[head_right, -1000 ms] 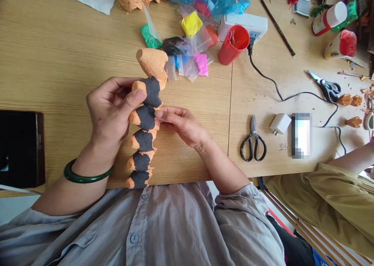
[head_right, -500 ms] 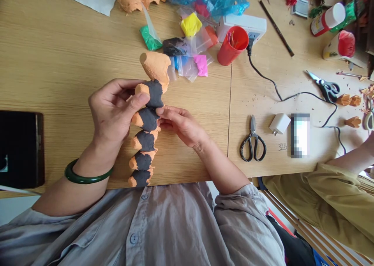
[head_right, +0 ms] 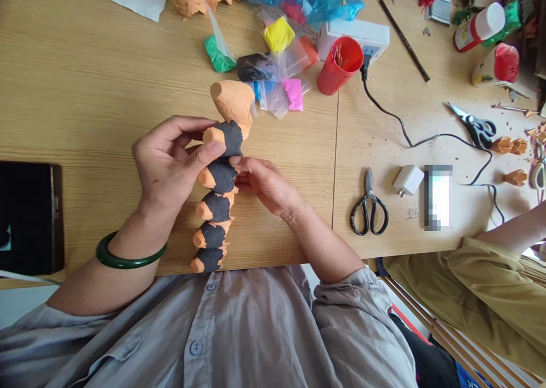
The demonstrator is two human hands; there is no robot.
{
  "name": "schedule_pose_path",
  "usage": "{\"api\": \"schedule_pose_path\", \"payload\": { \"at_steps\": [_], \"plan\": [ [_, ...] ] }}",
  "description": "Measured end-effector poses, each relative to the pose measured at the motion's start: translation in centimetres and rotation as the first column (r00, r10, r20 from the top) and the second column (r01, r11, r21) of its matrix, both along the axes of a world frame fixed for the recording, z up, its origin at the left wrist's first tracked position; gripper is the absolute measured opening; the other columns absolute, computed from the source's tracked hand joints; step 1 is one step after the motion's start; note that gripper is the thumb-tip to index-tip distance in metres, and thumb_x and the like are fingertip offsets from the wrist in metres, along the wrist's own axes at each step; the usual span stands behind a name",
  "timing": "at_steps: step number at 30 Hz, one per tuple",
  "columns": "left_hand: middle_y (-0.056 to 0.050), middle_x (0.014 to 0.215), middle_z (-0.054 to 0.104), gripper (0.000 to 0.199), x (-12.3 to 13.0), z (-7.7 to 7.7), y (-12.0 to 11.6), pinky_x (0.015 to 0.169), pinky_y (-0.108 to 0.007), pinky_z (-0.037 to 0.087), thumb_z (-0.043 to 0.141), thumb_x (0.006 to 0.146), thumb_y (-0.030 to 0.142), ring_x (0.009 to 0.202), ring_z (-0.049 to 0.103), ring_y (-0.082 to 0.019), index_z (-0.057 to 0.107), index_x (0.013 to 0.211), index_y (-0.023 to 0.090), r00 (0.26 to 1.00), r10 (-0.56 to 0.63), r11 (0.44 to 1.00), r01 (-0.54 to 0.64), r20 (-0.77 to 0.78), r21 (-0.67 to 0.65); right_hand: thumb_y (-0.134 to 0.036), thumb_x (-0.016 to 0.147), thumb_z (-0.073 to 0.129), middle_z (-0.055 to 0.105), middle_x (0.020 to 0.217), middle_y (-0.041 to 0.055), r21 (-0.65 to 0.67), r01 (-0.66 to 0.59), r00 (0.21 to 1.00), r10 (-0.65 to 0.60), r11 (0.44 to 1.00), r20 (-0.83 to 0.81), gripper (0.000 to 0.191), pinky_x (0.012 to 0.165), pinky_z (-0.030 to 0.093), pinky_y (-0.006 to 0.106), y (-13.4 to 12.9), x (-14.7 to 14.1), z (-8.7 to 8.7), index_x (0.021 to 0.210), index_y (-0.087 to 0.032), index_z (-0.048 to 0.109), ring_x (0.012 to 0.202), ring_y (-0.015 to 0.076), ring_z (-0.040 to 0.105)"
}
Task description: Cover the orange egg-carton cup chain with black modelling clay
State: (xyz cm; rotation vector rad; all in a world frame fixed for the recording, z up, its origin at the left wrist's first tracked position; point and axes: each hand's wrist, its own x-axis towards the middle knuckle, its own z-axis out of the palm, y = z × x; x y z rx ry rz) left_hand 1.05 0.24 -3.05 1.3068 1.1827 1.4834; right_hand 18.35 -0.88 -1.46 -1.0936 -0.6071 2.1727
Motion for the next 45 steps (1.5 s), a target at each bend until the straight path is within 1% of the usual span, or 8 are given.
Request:
{"api": "schedule_pose_path", "payload": {
  "at_steps": [5,10,18,27,33,37,41,45],
  "plan": [
    [-0.001,0.100,0.085,0.036,-0.7,-0.2,0.4,0.071,-0.036,0.067,0.099,0.083,0.056,0.087,0.080,-0.020,0.085,0.103,0.029,0.999,0.051,0.998,-0.051,0.002,0.024,-0.052,0.083,0.088,0.080,0.086,0.0018,0.023,-0.006,1.000,0.006,1.000,-0.012,0.032,0.082,0.062,0.031,0.3,0.2,0.0,0.087,-0.023,0.076,0.086,0.0185,0.072],
    [0.002,0.104,0.084,0.036,-1.1,-0.4,0.5,0.073,-0.034,0.067,0.091,0.092,0.059,0.092,0.080,-0.018,0.081,0.108,0.029,0.998,0.033,0.999,-0.032,-0.045,0.023,-0.052,0.083,0.091,0.079,0.087,0.0010,0.007,0.015,1.000,-0.015,1.000,-0.010,0.034,0.078,0.063,0.028,0.2,-0.1,0.0,0.090,-0.022,0.077,0.083,0.0164,0.073],
    [-0.002,0.110,0.082,0.032,0.2,0.5,-0.5,0.079,-0.028,0.070,0.095,0.090,0.051,0.098,0.081,-0.018,0.084,0.110,0.028,0.995,0.066,0.990,-0.057,-0.075,0.127,-0.052,0.075,0.097,0.075,0.079,-0.0020,0.066,0.031,1.000,-0.031,0.997,0.001,0.037,0.074,0.059,0.026,-0.4,-0.7,0.8,0.080,-0.022,0.075,0.080,0.0156,0.070],
    [-0.001,0.112,0.083,0.030,0.3,0.4,-0.8,0.079,-0.030,0.071,0.096,0.090,0.048,0.097,0.081,-0.016,0.085,0.112,0.031,0.997,-0.001,0.993,0.010,-0.079,0.120,-0.031,0.078,0.089,0.078,0.081,-0.0017,-0.113,0.027,0.997,-0.035,0.993,-0.072,0.018,0.081,0.060,0.029,-0.4,-0.6,0.3,0.082,-0.021,0.075,0.080,0.0162,0.070],
    [-0.003,0.096,0.086,0.034,0.0,0.1,-0.1,0.069,-0.023,0.067,0.102,0.082,0.045,0.083,0.082,-0.014,0.088,0.105,0.023,0.999,0.004,0.999,-0.006,0.033,0.046,-0.045,0.083,0.088,0.076,0.080,-0.0014,-0.092,-0.037,0.994,0.026,0.995,-0.110,0.027,0.082,0.061,0.031,-0.3,-0.6,0.6,0.083,-0.024,0.072,0.082,0.0184,0.071],
    [-0.002,0.091,0.086,0.033,-0.1,0.0,0.3,0.066,-0.021,0.066,0.103,0.081,0.046,0.079,0.081,-0.012,0.089,0.101,0.024,0.996,0.014,0.999,-0.017,0.087,0.034,-0.048,0.090,0.080,0.073,0.077,-0.0015,-0.089,-0.008,0.999,0.004,0.996,-0.047,0.028,0.080,0.063,0.030,0.0,-0.4,0.7,0.080,-0.024,0.068,0.082,0.0183,0.072],
    [-0.001,0.091,0.086,0.031,-0.3,-0.2,0.5,0.066,-0.019,0.064,0.103,0.080,0.046,0.079,0.080,-0.011,0.090,0.100,0.025,0.995,0.029,0.998,-0.034,0.092,0.054,-0.044,0.093,0.079,0.077,0.084,0.0005,-0.061,0.021,1.000,-0.021,0.998,-0.004,0.023,0.078,0.064,0.028,0.1,-0.3,0.3,0.088,-0.023,0.072,0.083,0.0171,0.073],
    [-0.002,0.092,0.086,0.038,-1.0,-0.6,1.0,0.065,-0.022,0.063,0.101,0.079,0.055,0.079,0.080,-0.013,0.089,0.099,0.025,0.993,0.102,0.994,-0.105,0.061,0.042,-0.047,0.093,0.081,0.082,0.095,0.0040,0.041,0.063,0.998,-0.063,0.997,0.001,0.027,0.084,0.069,0.034,0.2,-0.2,-0.1,0.095,-0.021,0.075,0.090,0.0192,0.077]
  ]
}}
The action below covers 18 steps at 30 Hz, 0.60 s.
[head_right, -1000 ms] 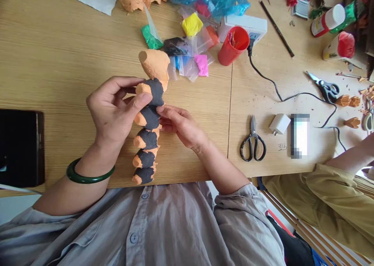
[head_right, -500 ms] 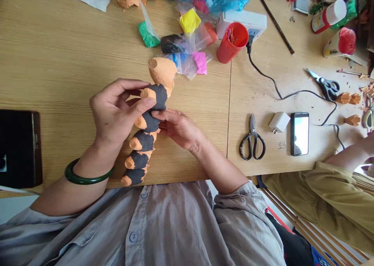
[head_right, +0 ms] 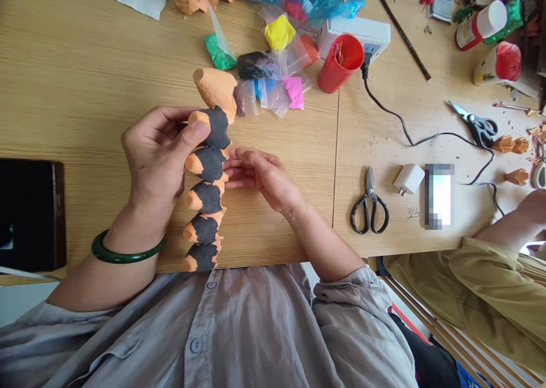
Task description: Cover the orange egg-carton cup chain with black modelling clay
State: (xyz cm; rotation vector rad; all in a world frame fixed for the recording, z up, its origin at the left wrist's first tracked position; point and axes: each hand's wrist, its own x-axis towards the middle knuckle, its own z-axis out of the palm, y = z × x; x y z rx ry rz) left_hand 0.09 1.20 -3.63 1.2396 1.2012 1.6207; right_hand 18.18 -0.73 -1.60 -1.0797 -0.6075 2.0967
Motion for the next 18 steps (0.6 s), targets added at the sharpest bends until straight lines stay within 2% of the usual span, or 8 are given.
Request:
{"api": "schedule_pose_path", "payload": {
  "at_steps": [3,5,8,10,14,18],
  "plan": [
    [-0.001,0.095,0.086,0.040,-0.5,-0.4,0.3,0.063,-0.023,0.062,0.100,0.079,0.056,0.076,0.079,-0.013,0.088,0.101,0.025,0.996,0.077,0.997,-0.079,-0.050,-0.028,-0.053,0.091,0.085,0.082,0.098,0.0045,0.073,0.004,0.998,-0.008,0.997,0.059,0.033,0.086,0.070,0.035,-0.1,-0.1,0.2,0.097,-0.022,0.077,0.091,0.0191,0.078],
    [-0.001,0.097,0.085,0.036,-0.8,-0.7,0.5,0.062,-0.024,0.061,0.099,0.080,0.049,0.075,0.078,-0.013,0.088,0.104,0.025,0.990,0.111,0.992,-0.115,-0.090,-0.045,-0.054,0.090,0.086,0.082,0.096,0.0034,0.100,0.004,0.993,-0.016,0.995,0.120,0.033,0.086,0.069,0.034,-0.3,-0.2,0.4,0.098,-0.023,0.078,0.089,0.0183,0.078],
    [-0.003,0.104,0.084,0.031,-0.9,-1.2,0.7,0.070,-0.026,0.062,0.096,0.079,0.040,0.086,0.078,-0.016,0.086,0.104,0.025,0.977,0.148,0.986,-0.157,-0.154,-0.052,-0.052,0.090,0.087,0.082,0.093,0.0019,0.164,0.021,0.974,-0.057,0.986,0.220,0.031,0.082,0.067,0.031,-0.6,-0.4,0.6,0.102,-0.024,0.081,0.088,0.0171,0.077],
    [-0.004,0.108,0.083,0.031,-1.0,-1.5,0.8,0.075,-0.028,0.062,0.094,0.080,0.041,0.091,0.077,-0.018,0.085,0.104,0.024,0.960,0.162,0.983,-0.177,-0.228,-0.045,-0.049,0.089,0.086,0.082,0.093,0.0019,0.225,0.012,0.956,-0.077,0.974,0.283,0.029,0.083,0.066,0.031,-0.7,-0.4,0.5,0.102,-0.024,0.082,0.088,0.0173,0.077],
    [-0.004,0.111,0.082,0.029,-1.1,-2.2,0.9,0.077,-0.030,0.062,0.090,0.089,0.049,0.088,0.075,-0.018,0.083,0.106,0.026,0.948,0.084,0.989,-0.116,-0.307,-0.088,-0.040,0.093,0.078,0.083,0.098,0.0029,0.386,-0.016,0.893,-0.160,0.922,0.420,0.016,0.086,0.065,0.033,-0.7,-0.2,-0.1,0.096,-0.025,0.082,0.093,0.0189,0.077],
    [-0.005,0.111,0.083,0.031,-1.4,-2.2,1.0,0.073,-0.032,0.060,0.080,0.098,0.058,0.083,0.075,-0.018,0.083,0.105,0.028,0.942,0.032,0.994,-0.066,-0.335,-0.092,-0.032,0.093,0.072,0.082,0.096,0.0030,0.451,0.001,0.826,-0.255,0.893,0.503,0.012,0.070,0.059,0.028,0.1,0.4,-0.6,0.093,-0.023,0.081,0.079,0.0150,0.070]
  ]
}}
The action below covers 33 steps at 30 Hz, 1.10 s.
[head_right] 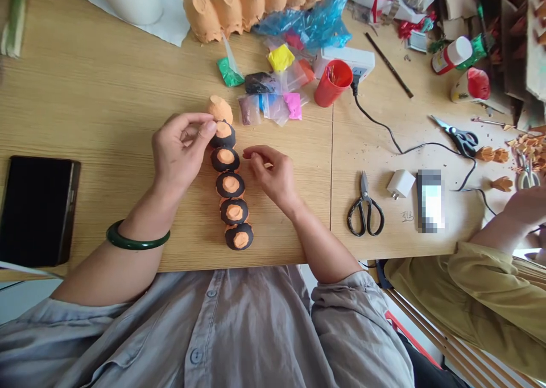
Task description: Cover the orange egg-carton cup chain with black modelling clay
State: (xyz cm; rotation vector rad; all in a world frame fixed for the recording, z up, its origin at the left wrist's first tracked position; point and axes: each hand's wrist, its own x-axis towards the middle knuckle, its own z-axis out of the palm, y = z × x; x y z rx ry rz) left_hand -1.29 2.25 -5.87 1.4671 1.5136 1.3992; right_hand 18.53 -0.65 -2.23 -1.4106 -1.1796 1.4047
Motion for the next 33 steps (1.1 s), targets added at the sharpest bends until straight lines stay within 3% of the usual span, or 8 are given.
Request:
{"api": "schedule_pose_path", "payload": {
  "at_steps": [4,8,14,16,19,23,27,33],
  "plan": [
    [-0.005,0.106,0.085,0.032,-0.9,-0.3,0.6,0.069,-0.033,0.059,0.081,0.094,0.059,0.082,0.075,-0.019,0.085,0.105,0.028,0.998,0.007,0.999,-0.004,-0.068,0.043,-0.029,0.093,0.073,0.079,0.091,0.0014,-0.030,0.075,0.995,-0.077,0.997,-0.070,0.008,0.062,0.057,0.024,0.9,0.3,-0.2,0.091,-0.023,0.078,0.070,0.0112,0.066],
    [0.000,0.095,0.085,0.040,-2.1,-2.0,2.1,0.075,-0.035,0.059,0.080,0.093,0.062,0.079,0.072,-0.016,0.085,0.104,0.024,0.997,-0.038,0.998,0.041,-0.061,0.050,-0.029,0.096,0.074,0.078,0.087,0.0006,-0.038,0.080,0.992,-0.083,0.996,-0.092,0.009,0.062,0.057,0.023,1.5,0.5,0.4,0.091,-0.022,0.076,0.068,0.0099,0.066],
    [0.001,0.093,0.081,0.057,-2.5,-3.8,3.5,0.074,-0.037,0.057,0.084,0.080,0.076,0.077,0.068,-0.014,0.083,0.097,0.022,1.000,0.008,0.998,-0.007,-0.014,0.056,-0.030,0.102,0.072,0.065,0.065,-0.0023,0.138,0.066,0.971,-0.095,0.988,0.218,0.026,0.066,0.054,0.026,3.8,2.7,1.7,0.077,-0.022,0.069,0.061,0.0114,0.059],
    [-0.001,0.098,0.080,0.055,-2.3,-3.4,3.4,0.076,-0.039,0.058,0.084,0.081,0.075,0.081,0.070,-0.016,0.083,0.097,0.022,0.999,0.036,0.995,-0.034,-0.014,0.089,-0.017,0.099,0.066,0.067,0.069,-0.0033,0.221,0.078,0.930,-0.151,0.972,0.334,0.011,0.072,0.055,0.029,4.8,3.4,1.5,0.093,-0.022,0.074,0.065,0.0137,0.061],
    [-0.002,0.100,0.079,0.044,-1.9,-2.3,2.7,0.080,-0.040,0.061,0.082,0.086,0.065,0.088,0.072,-0.018,0.081,0.097,0.022,0.999,0.053,0.991,-0.052,-0.001,0.125,-0.014,0.098,0.063,0.077,0.088,0.0011,0.286,0.019,0.854,-0.165,0.958,0.494,0.017,0.087,0.060,0.036,6.1,3.8,0.9,0.104,-0.023,0.076,0.081,0.0186,0.068],
    [-0.004,0.102,0.080,0.017,-1.5,-1.3,2.1,0.086,-0.037,0.066,0.073,0.091,0.041,0.092,0.075,-0.021,0.082,0.097,0.027,0.996,0.083,0.987,-0.084,0.018,0.138,-0.013,0.100,0.061,0.081,0.123,0.0108,0.341,-0.118,0.636,-0.193,0.932,0.747,0.022,0.107,0.059,0.045,7.3,3.2,0.0,0.110,-0.021,0.079,0.114,0.0278,0.072],
    [-0.004,0.105,0.082,0.017,-1.2,-1.2,1.9,0.089,-0.036,0.068,0.070,0.087,0.027,0.094,0.076,-0.022,0.083,0.098,0.027,0.997,0.075,0.983,-0.073,-0.008,0.167,-0.014,0.104,0.058,0.077,0.140,0.0140,0.363,-0.173,0.466,-0.249,0.915,0.849,0.029,0.115,0.055,0.050,8.5,2.6,-0.3,0.124,-0.020,0.077,0.135,0.0333,0.065],
    [-0.005,0.102,0.082,0.020,-0.6,-0.9,1.6,0.090,-0.036,0.068,0.066,0.089,0.023,0.093,0.077,-0.022,0.084,0.098,0.026,0.996,0.075,0.973,-0.061,-0.056,0.222,-0.025,0.109,0.054,0.076,0.134,0.0160,0.372,-0.031,0.431,-0.323,0.928,0.843,0.026,0.112,0.057,0.054,12.2,2.4,-0.7,0.125,-0.020,0.073,0.134,0.0348,0.064]
  ]
}}
